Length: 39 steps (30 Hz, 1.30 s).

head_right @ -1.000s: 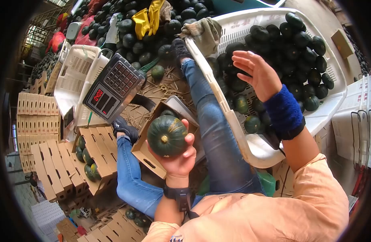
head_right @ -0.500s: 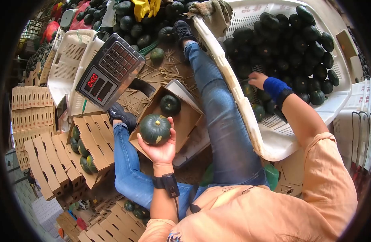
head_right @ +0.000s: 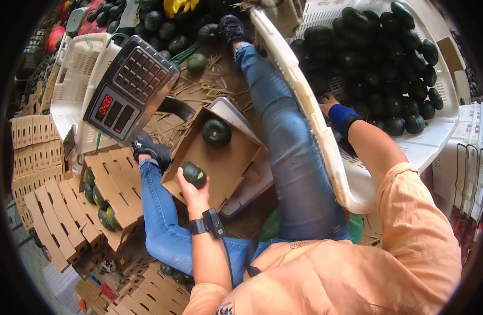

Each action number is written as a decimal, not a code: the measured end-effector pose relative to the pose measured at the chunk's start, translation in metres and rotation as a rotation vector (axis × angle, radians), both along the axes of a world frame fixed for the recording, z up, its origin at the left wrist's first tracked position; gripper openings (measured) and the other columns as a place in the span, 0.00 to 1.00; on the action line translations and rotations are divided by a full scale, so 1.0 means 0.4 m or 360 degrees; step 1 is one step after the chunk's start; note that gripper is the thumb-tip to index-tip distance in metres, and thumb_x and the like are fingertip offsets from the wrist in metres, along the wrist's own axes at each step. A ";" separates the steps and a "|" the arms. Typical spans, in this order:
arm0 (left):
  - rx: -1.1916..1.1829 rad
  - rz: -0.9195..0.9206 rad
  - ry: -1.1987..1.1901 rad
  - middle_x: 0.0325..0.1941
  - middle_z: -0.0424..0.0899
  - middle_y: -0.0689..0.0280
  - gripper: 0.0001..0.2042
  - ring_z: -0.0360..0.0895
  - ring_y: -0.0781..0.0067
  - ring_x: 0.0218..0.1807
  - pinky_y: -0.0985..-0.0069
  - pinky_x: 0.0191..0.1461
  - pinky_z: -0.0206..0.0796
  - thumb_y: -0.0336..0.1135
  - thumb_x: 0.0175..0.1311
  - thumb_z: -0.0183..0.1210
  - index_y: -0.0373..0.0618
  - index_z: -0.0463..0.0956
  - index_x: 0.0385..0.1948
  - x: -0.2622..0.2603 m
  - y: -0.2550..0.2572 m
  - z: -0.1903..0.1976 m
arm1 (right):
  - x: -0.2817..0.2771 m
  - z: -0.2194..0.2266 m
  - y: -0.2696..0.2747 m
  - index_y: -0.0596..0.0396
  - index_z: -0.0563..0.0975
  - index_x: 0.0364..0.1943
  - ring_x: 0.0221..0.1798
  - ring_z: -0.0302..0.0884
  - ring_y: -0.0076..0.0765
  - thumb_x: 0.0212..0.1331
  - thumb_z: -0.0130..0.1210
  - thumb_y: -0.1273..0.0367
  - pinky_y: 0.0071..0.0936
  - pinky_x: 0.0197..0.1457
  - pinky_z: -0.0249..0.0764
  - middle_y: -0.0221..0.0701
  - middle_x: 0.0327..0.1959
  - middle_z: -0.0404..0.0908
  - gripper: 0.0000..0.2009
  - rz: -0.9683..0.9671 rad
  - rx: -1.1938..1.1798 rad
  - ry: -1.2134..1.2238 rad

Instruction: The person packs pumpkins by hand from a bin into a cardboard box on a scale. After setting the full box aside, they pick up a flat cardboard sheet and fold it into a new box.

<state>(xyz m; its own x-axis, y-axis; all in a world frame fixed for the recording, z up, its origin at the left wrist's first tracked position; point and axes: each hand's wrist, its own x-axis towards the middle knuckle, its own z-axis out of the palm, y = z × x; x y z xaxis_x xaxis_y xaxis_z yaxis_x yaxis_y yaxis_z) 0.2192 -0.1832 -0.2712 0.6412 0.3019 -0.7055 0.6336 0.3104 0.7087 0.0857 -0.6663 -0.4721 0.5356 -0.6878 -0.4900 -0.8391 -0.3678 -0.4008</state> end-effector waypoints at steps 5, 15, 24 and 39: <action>0.2161 -0.1012 -0.0530 0.62 0.59 0.54 0.38 0.60 0.50 0.62 0.54 0.63 0.53 0.33 0.41 0.67 0.54 0.58 0.60 0.000 0.091 -0.167 | 0.025 0.464 -0.003 0.50 0.72 0.47 0.50 0.75 0.34 0.51 0.56 0.57 0.39 0.55 0.71 0.32 0.46 0.79 0.21 -0.1004 0.1554 -0.0356; -0.0844 -0.1066 -0.1128 0.66 0.57 0.51 0.43 0.56 0.59 0.66 0.60 0.67 0.49 0.43 0.54 0.61 0.49 0.42 0.69 -0.086 -0.301 0.366 | 0.062 0.969 0.228 0.53 0.59 0.64 0.60 0.69 0.33 0.62 0.48 0.55 0.37 0.59 0.69 0.37 0.60 0.67 0.29 0.0281 0.1993 -0.1390; -0.0854 -0.0539 -0.0373 0.51 0.74 0.65 0.23 0.74 0.62 0.48 0.68 0.35 0.71 0.53 0.62 0.54 0.51 0.67 0.54 -0.058 -0.081 0.170 | 0.069 0.738 -0.091 0.52 0.73 0.53 0.55 0.72 0.35 0.60 0.52 0.57 0.28 0.58 0.67 0.36 0.51 0.77 0.20 0.0721 0.0265 -0.0515; 0.0381 -0.1022 -0.0345 0.64 0.62 0.60 0.21 0.63 0.64 0.60 0.68 0.62 0.57 0.30 0.68 0.44 0.49 0.59 0.63 -0.002 -0.031 -0.098 | -0.086 0.337 -0.033 0.36 0.65 0.62 0.60 0.65 0.48 0.38 0.65 0.59 0.50 0.56 0.70 0.42 0.60 0.64 0.39 0.1301 -0.0172 0.0782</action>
<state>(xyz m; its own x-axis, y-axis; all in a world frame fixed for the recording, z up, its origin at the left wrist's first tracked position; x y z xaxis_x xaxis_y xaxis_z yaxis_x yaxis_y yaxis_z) 0.2185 -0.1955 -0.3104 0.8623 -0.0517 -0.5037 0.4761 -0.2560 0.8413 0.0511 -0.6797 -0.3372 0.6215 -0.2470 -0.7434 -0.3716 -0.9284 -0.0022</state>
